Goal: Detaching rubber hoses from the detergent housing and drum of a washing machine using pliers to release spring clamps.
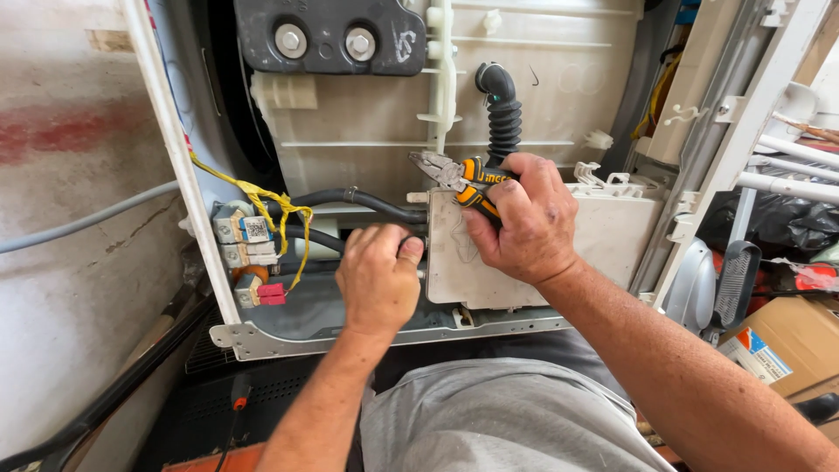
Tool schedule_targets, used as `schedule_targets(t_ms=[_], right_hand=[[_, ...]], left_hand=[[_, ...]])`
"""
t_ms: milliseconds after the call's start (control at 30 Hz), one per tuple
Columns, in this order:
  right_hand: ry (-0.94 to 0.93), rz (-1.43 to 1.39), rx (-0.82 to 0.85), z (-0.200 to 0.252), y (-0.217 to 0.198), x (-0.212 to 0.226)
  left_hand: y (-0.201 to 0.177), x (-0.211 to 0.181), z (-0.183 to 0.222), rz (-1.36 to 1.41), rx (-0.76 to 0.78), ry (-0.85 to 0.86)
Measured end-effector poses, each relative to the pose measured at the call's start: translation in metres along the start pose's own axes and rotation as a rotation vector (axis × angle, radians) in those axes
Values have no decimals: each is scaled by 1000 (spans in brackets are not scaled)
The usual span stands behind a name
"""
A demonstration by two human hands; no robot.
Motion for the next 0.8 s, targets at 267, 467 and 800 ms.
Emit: schedule_targets(t_ms=[267,467,800], right_hand=[[15,-2,21,1,-1,-4],[12,-19,-10,2,-3,-3],[-6,-26,-18,5,-3,-3]], left_hand=[[1,11,-19,-18,433,-306],[-6,4,-18,-5,426,-215],[-25,-53,16,-566,-296,846]])
Point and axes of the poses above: each hand's wrist, its own z-axis away from the middle knuckle, its own y-axis out of the palm, x = y × z, the point moved 10 cm from there along -z, towards the middle knuckle, and after that the axes turned 12 degrees about y, right-handed, at the moved point
